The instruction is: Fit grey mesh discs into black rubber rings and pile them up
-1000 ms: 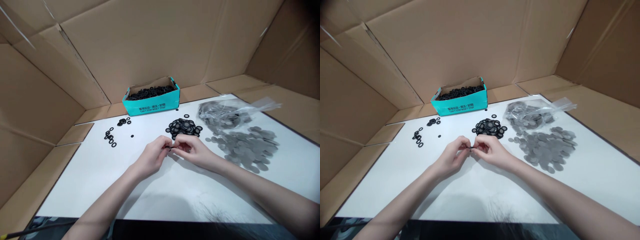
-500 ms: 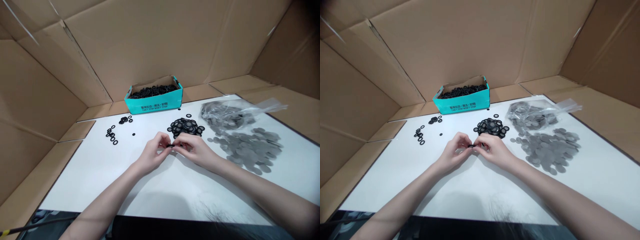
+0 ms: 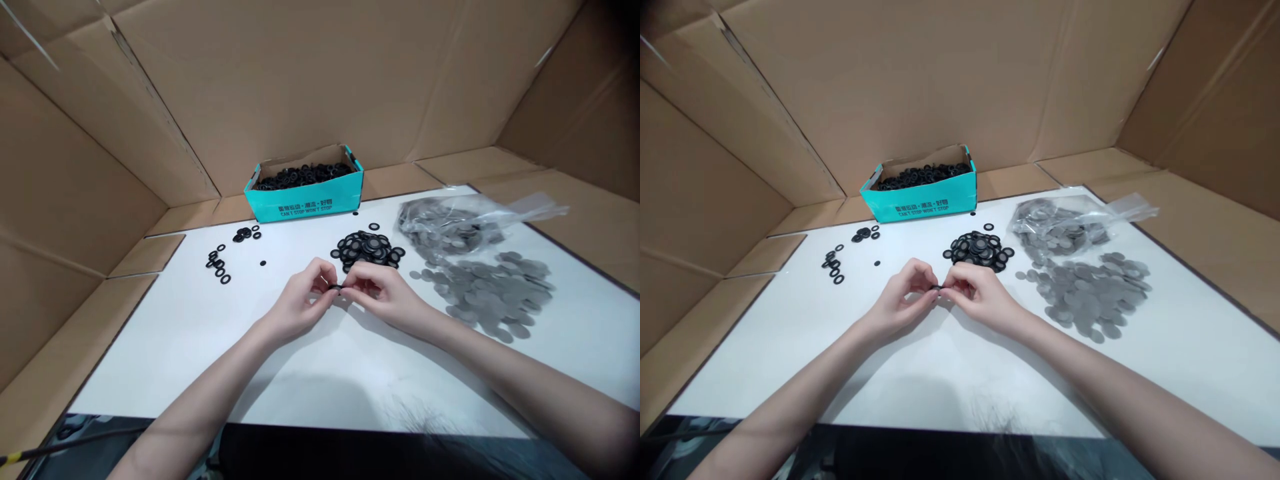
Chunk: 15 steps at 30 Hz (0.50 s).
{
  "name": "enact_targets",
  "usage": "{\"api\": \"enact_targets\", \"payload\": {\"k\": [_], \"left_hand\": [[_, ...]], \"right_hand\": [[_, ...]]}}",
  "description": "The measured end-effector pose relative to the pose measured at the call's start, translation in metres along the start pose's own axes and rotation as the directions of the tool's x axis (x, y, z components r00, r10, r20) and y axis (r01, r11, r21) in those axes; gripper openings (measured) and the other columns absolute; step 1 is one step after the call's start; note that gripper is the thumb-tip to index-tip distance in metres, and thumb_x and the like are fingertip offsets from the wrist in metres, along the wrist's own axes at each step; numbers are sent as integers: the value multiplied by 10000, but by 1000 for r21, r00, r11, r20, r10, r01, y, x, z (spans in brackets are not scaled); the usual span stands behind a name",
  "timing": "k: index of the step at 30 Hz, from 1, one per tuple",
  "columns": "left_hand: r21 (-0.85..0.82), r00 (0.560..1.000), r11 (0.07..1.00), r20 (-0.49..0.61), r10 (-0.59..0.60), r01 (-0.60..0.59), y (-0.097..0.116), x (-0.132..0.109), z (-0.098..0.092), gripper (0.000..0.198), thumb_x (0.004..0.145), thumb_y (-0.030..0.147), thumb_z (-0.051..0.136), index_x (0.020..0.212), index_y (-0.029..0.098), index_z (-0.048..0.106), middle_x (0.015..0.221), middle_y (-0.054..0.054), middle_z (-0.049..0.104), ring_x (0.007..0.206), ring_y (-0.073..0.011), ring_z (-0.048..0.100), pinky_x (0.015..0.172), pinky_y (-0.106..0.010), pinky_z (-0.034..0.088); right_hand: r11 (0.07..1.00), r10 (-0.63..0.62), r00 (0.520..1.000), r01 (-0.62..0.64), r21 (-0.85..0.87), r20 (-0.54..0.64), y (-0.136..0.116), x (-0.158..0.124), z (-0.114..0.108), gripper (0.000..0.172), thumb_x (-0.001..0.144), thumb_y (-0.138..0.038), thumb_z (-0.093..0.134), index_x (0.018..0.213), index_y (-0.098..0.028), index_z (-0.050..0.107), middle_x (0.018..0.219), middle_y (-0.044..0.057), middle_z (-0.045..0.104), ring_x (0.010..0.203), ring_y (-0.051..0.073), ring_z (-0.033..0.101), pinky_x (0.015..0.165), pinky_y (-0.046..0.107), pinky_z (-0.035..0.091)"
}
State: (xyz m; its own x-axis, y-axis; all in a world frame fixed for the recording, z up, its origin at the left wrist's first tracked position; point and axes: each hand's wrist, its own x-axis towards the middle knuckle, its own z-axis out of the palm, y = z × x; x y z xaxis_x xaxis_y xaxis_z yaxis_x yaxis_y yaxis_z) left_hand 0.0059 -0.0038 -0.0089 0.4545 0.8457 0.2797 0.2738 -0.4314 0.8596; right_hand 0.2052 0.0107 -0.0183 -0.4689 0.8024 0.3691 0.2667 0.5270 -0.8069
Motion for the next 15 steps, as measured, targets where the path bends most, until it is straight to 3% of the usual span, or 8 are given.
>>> {"api": "enact_targets", "payload": {"k": [6,15], "left_hand": [[75,997,997,65,-28,23,2,1,-3,113,878,120,563,932,192,496,839,17,546,707,-89,515,677,-222,445],[-147,991,983,-58,-119,109,-5,2,1,255,860,192,667,1055,208,504,909,-2,577,753,-94,571,705,-226,475]], "right_hand": [[1000,-26,1000,26,-14,-7,3,-1,3,171,885,-234,594,723,-183,578,668,-5,533,612,122,478,550,246,352],[995,-44,999,43,-90,-2,5,1,-2,164,919,-221,542,824,-167,664,732,32,615,619,126,516,546,246,358]]}}
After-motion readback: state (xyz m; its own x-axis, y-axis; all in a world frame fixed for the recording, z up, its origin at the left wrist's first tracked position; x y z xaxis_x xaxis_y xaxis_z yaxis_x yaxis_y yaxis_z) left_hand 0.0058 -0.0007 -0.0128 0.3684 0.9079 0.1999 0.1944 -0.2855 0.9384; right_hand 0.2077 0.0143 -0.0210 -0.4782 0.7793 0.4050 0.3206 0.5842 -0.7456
